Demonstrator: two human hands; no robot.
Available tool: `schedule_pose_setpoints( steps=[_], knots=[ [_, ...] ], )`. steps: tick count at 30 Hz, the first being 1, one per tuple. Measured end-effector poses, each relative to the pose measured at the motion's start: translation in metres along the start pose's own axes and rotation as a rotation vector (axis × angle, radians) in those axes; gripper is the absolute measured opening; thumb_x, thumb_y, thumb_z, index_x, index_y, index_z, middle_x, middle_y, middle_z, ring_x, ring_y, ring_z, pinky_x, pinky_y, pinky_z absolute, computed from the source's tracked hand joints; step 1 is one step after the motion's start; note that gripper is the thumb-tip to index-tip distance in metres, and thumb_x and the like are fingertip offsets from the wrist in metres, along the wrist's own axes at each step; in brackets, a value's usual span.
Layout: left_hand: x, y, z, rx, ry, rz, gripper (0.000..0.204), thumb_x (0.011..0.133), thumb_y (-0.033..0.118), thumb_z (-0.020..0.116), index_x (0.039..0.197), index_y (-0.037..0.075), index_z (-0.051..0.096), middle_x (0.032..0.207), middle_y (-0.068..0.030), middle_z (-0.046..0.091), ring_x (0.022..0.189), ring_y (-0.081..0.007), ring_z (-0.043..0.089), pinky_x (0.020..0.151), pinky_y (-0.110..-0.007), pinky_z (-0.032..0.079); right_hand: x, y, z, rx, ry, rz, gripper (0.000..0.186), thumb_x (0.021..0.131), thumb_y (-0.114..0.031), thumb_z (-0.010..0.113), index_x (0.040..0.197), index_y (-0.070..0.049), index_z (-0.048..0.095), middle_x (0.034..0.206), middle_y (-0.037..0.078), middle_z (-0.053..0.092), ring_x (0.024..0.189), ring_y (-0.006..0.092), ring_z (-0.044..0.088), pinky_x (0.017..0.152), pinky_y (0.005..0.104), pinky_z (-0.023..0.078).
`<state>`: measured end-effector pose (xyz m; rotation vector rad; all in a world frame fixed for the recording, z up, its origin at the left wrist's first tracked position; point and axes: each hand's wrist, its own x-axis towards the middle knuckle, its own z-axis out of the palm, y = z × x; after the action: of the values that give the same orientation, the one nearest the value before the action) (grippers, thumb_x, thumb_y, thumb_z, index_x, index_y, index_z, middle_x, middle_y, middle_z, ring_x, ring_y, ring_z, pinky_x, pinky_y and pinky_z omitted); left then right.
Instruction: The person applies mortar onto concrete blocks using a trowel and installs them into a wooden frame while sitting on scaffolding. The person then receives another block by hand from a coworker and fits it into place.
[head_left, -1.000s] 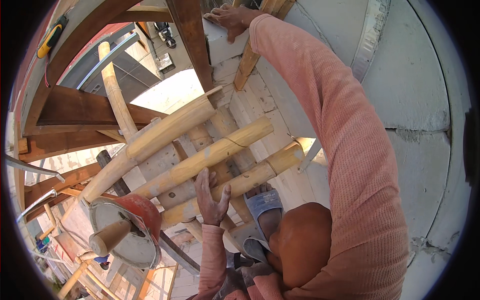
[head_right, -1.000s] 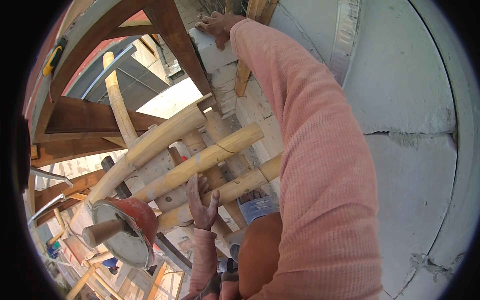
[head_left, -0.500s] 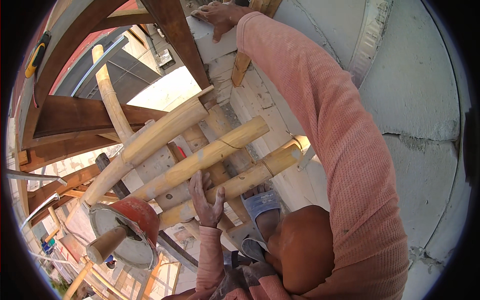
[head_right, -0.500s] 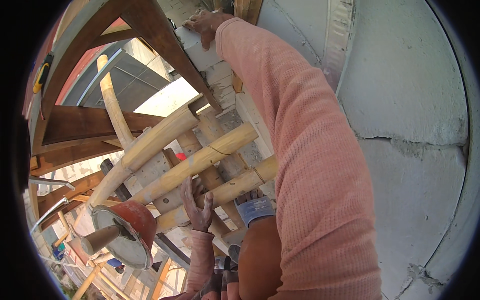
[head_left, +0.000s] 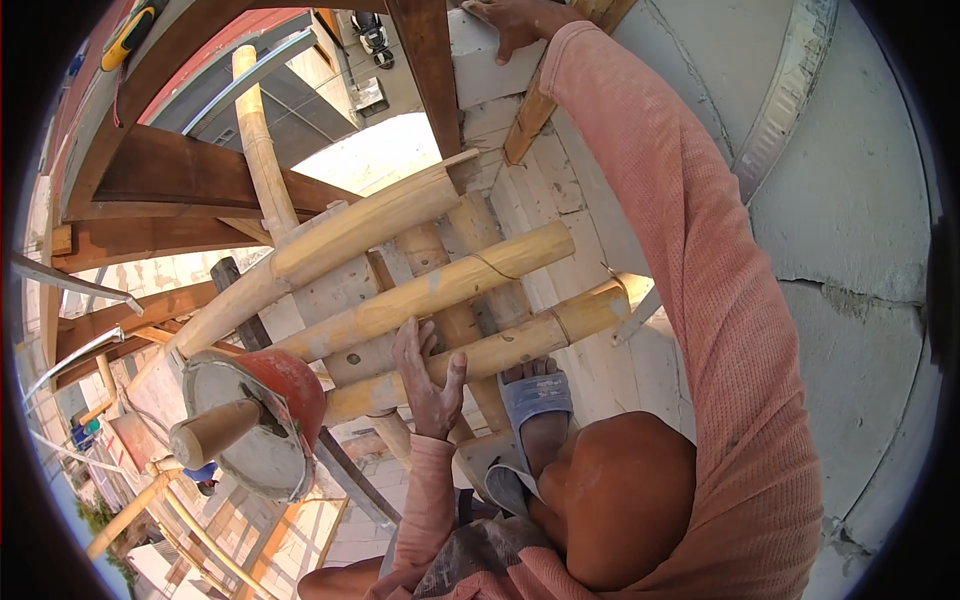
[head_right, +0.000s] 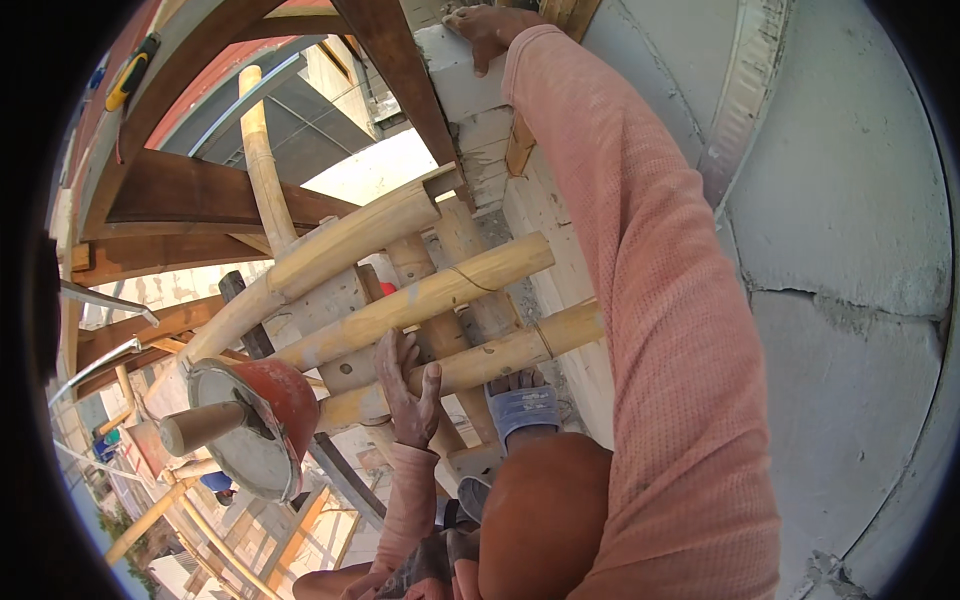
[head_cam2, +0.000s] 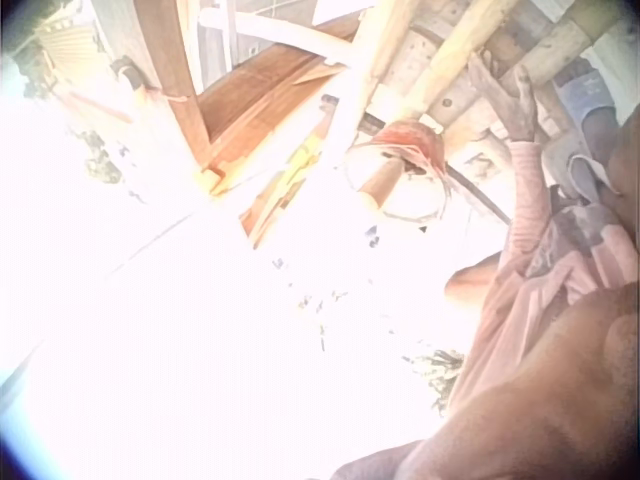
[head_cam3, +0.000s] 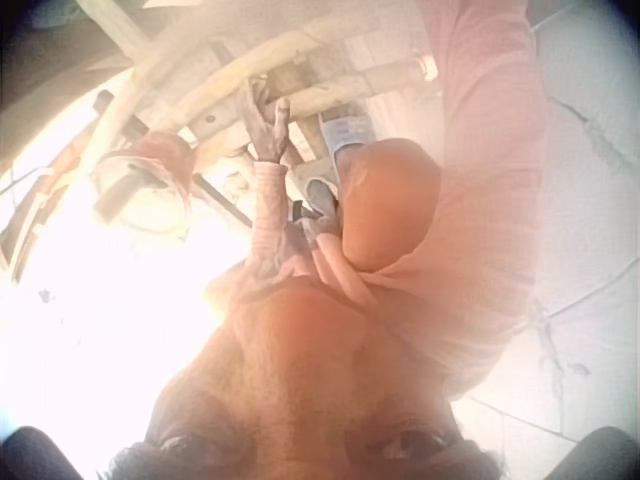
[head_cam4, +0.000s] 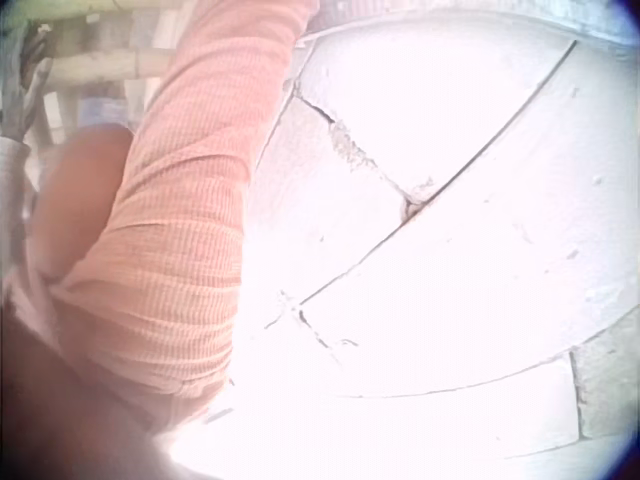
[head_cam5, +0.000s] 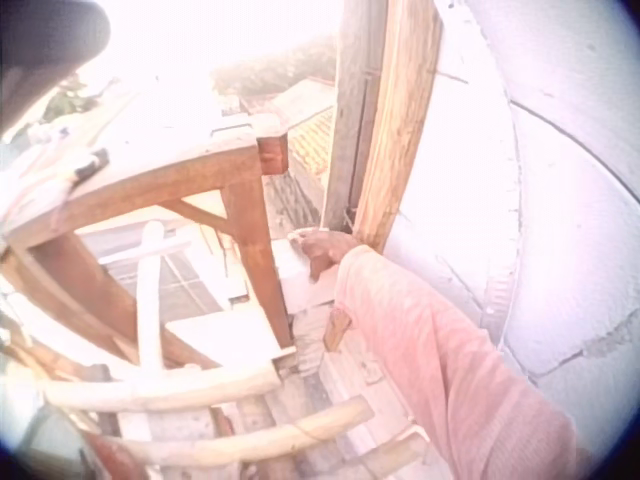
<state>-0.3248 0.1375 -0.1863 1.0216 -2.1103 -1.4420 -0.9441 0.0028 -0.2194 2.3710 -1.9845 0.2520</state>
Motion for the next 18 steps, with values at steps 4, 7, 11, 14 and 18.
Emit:
schedule_pose_setpoints(
  steps=[4, 7, 11, 14, 18],
  knots=[
    [0.0, -0.007, -0.002, 0.011, 0.041, -0.006, 0.08, 0.096, 0.031, 0.073, 0.158, 0.001, 0.032, 0.151, -0.0207, 0.036, 0.13, -0.0337, 0.056, 0.11, -0.045, 0.048, 0.001, 0.004, 0.016, -0.219, 0.007, -0.06, 0.113, 0.056, -0.04, 0.096, 0.147, 0.004, 0.046, 0.143, 0.024, 0.056, 0.135, 0.035, 0.053, 0.115, 0.0378, 0.041],
    [0.001, -0.009, 0.001, -0.013, 0.037, 0.0, 0.08, 0.098, 0.039, 0.07, 0.159, 0.003, 0.031, 0.153, -0.0199, 0.033, 0.132, -0.0327, 0.054, 0.111, -0.045, 0.047, 0.004, -0.01, 0.004, -0.214, -0.152, 0.157, 0.119, 0.052, -0.048, 0.096, 0.147, 0.005, 0.046, 0.142, 0.025, 0.056, 0.136, 0.0342, 0.052, 0.115, 0.0372, 0.041],
    [-0.004, -0.011, -0.01, 0.008, 0.092, -0.004, 0.082, 0.097, 0.038, 0.071, 0.158, 0.001, 0.031, 0.152, -0.0207, 0.035, 0.13, -0.0334, 0.056, 0.109, -0.045, 0.049, 0.035, -0.06, -0.034, -0.063, -0.318, 0.239, 0.12, 0.057, -0.052, 0.093, 0.148, 0.007, 0.043, 0.151, 0.028, 0.048, 0.142, 0.0365, 0.046, 0.119, 0.0402, 0.037],
    [0.0, -0.009, -0.006, -0.015, 0.078, 0.009, 0.082, 0.097, 0.036, 0.073, 0.158, -0.001, 0.032, 0.15, -0.0215, 0.036, 0.129, -0.034, 0.057, 0.108, -0.045, 0.05, 0.022, -0.058, -0.043, -0.025, -0.238, 0.201, 0.119, 0.059, -0.052, 0.092, 0.148, 0.008, 0.042, 0.154, 0.027, 0.045, 0.144, 0.037, 0.044, 0.12, 0.0413, 0.036],
    [0.002, -0.008, -0.004, -0.021, 0.076, 0.014, 0.081, 0.097, 0.035, 0.073, 0.158, 0.001, 0.032, 0.15, -0.0214, 0.036, 0.129, -0.0335, 0.057, 0.108, -0.044, 0.05, 0.019, -0.06, -0.046, -0.024, -0.237, 0.229, 0.117, 0.06, -0.05, 0.092, 0.149, 0.008, 0.041, 0.154, 0.026, 0.045, 0.145, 0.0366, 0.043, 0.121, 0.0407, 0.035]
  ],
)
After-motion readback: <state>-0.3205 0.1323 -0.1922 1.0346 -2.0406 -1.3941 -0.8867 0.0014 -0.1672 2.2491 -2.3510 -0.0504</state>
